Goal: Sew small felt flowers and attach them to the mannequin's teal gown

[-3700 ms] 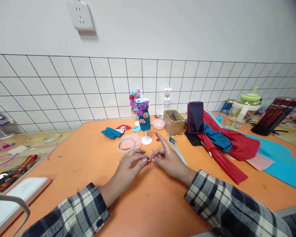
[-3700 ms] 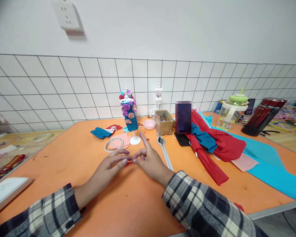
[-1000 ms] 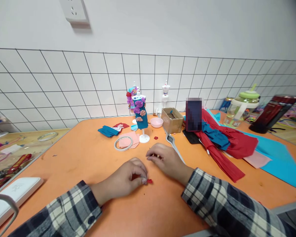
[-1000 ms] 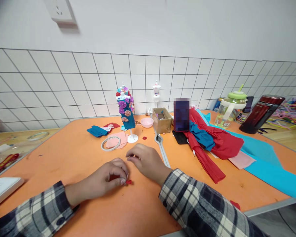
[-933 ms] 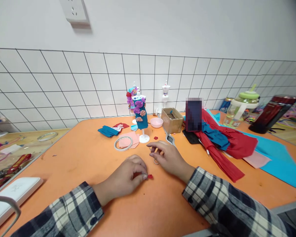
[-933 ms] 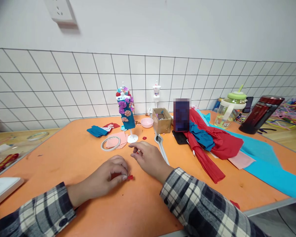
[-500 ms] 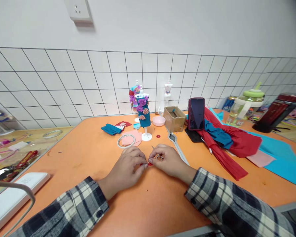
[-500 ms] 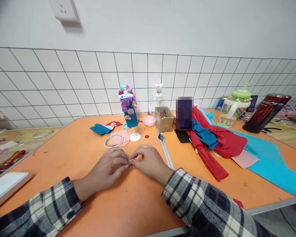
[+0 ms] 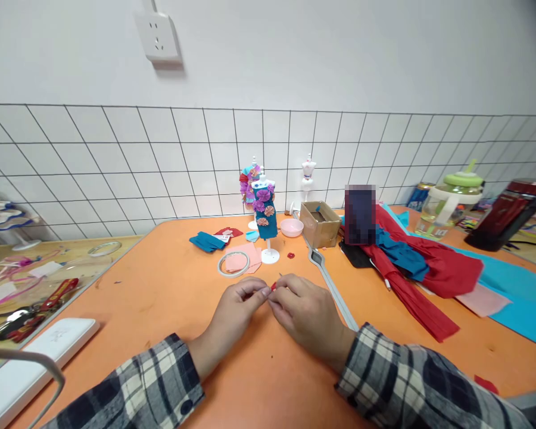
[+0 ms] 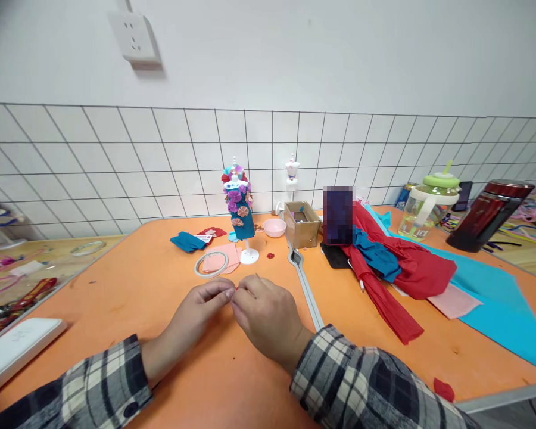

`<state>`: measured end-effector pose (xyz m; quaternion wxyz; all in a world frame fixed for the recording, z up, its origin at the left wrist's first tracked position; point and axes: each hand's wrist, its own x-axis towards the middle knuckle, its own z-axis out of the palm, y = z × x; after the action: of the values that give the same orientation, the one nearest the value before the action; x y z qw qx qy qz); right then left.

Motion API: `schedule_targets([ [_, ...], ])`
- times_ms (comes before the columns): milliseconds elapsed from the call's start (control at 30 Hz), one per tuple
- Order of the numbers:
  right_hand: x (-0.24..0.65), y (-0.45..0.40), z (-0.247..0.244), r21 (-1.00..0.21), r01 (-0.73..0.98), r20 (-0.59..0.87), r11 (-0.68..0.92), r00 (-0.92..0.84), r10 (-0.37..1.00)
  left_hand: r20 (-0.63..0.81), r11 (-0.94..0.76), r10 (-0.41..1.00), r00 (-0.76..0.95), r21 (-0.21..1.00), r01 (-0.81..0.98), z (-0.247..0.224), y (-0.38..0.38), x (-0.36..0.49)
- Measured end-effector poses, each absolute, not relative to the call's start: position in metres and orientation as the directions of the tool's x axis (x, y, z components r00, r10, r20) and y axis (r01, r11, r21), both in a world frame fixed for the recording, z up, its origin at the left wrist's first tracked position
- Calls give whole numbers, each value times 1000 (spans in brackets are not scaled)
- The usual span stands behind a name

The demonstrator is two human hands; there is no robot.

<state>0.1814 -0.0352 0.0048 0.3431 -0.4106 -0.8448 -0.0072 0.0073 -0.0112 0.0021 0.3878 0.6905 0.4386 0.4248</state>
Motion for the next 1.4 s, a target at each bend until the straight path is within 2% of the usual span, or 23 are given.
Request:
schedule_targets([
  [67, 180, -34, 4, -375, 654, 613, 657, -357, 705, 241, -294, 942, 233, 927, 231, 3, -13, 8],
  [167, 177, -30, 2, -639, 487, 594, 596, -180, 784, 275, -321, 938, 210, 918, 231, 3, -14, 8],
  [267, 175, -24, 1, -854, 272, 441, 444, -76, 894, 313, -370, 920, 234, 892, 260, 4, -14, 7],
  [400, 174, -20, -3, -975, 84, 197, 207, -119, 973, 293, -366, 919, 262, 882, 297, 5, -16, 6],
  [500, 176, -20, -5, -993, 12, 118, 121, -137, 983, 244, -321, 926, 289, 910, 260, 6, -17, 6],
  [633, 178, -20, 0, -994, -60, 100, 90, -199, 975, 197, -259, 903, 382, 959, 118, 4, -17, 6],
  [800, 181, -17, 2, -986, -144, 125, 84, -306, 944, 43, 58, 866, 499, 981, -184, -4, -17, 6],
  [933, 181, -15, -3, -982, -107, 180, 153, -320, 930, -16, 226, 819, 574, 927, -298, -5, -17, 6],
  [1067, 181, -16, -4, -946, 67, 291, 316, -251, 923, -47, 311, 798, 601, 887, -342, -5, -16, 4],
  [1167, 182, -17, -2, -922, 151, 321, 357, -215, 922, -82, 380, 791, 606, 843, -382, -6, -15, 1],
  [1267, 182, -18, 0, -922, 200, 297, 333, -187, 936, -83, 325, 841, 535, 868, -376, -3, -14, -1],
  [1333, 182, -17, 0, -928, 216, 270, 305, -175, 947, -6, 128, 906, 424, 957, -260, 1, -13, 0],
  [1400, 181, -16, -2, -934, 221, 247, 282, -174, 953, 122, -122, 940, 318, 992, -19, 4, -13, 1],
])
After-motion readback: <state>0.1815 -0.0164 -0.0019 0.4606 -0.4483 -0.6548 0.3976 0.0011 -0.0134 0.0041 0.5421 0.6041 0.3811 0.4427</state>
